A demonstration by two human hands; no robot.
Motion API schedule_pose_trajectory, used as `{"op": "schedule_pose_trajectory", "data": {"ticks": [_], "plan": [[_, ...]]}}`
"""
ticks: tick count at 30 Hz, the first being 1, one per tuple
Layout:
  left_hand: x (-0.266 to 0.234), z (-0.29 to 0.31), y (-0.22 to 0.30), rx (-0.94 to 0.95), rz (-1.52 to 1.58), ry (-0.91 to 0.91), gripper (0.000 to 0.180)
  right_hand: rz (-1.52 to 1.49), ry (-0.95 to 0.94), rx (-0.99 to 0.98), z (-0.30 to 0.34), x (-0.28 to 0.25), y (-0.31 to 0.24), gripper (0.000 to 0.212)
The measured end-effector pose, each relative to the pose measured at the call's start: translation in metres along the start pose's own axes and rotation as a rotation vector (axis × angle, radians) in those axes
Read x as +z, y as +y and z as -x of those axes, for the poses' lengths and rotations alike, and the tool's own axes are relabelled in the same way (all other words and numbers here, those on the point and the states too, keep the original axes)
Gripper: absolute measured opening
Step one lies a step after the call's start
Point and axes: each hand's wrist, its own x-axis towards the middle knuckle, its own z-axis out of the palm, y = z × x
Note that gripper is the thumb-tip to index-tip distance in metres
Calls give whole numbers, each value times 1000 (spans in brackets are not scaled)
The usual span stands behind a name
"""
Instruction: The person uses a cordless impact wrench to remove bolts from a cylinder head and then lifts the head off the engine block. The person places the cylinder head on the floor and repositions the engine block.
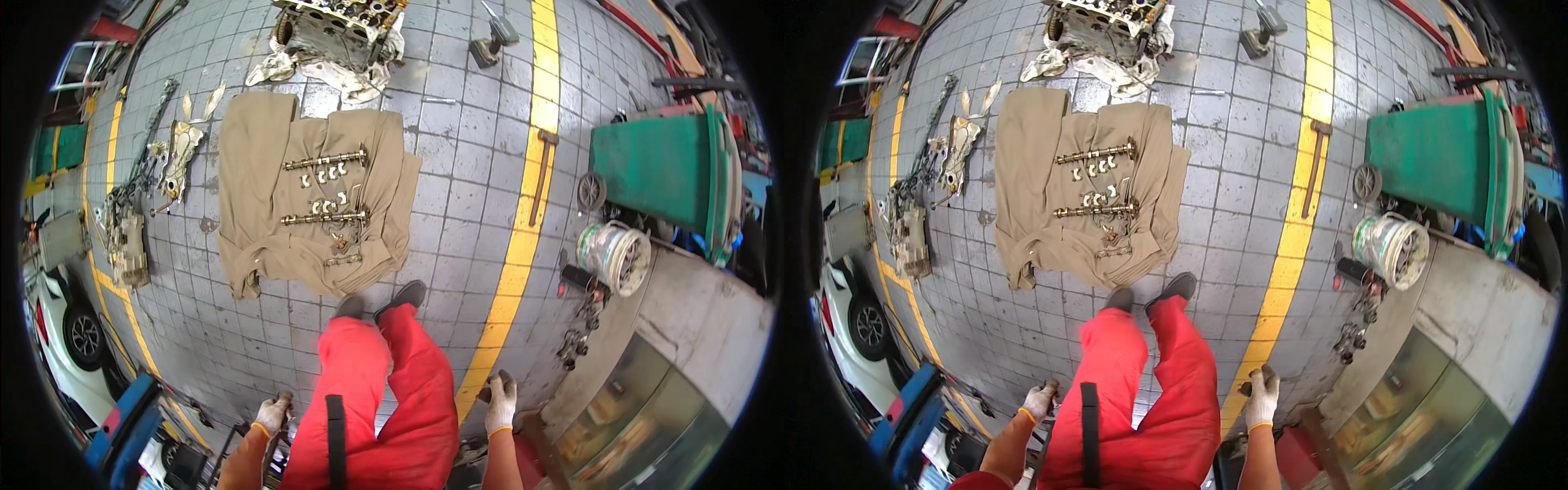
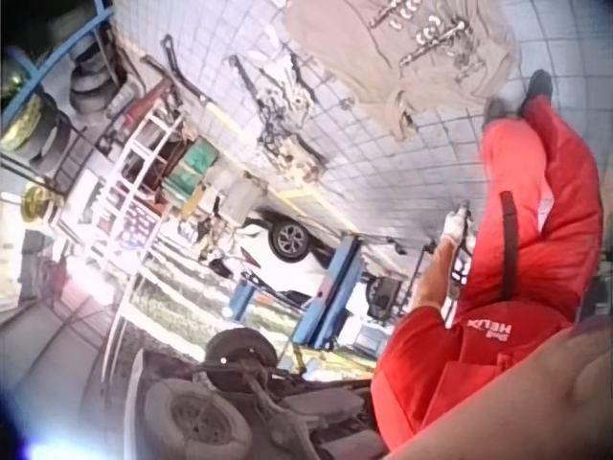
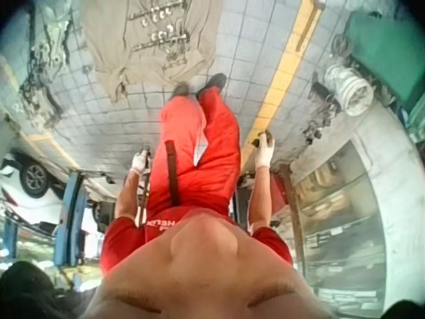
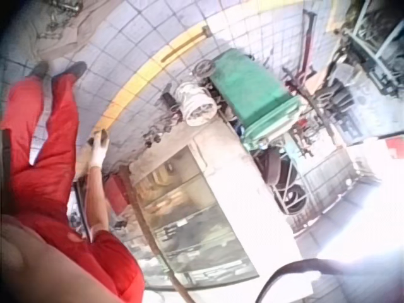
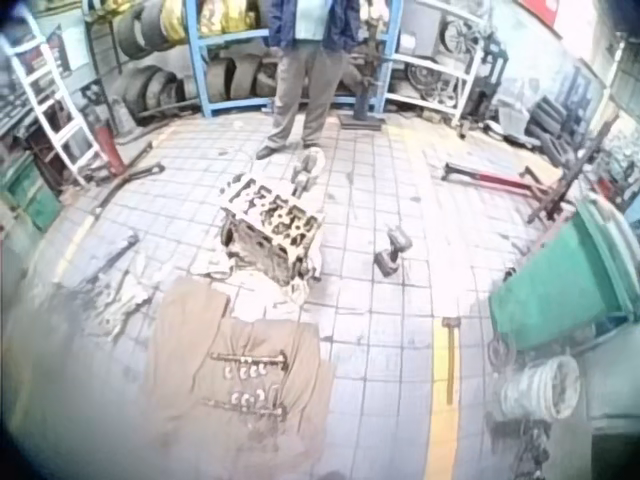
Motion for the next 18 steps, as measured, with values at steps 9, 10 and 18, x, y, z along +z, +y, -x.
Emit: {"op": "schedule_pose_trajectory", "data": {"ticks": [9,10,18], "plan": [[170,-2,245,152,88,-119,59,260,-130,-121,-75,17,-209,39],[181,-16,272,175,136,-84,57,286,-142,-117,-90,29,-228,39],[259,-99,516,224,316,62,48,550,-290,-165,-246,159,-392,44]]}}
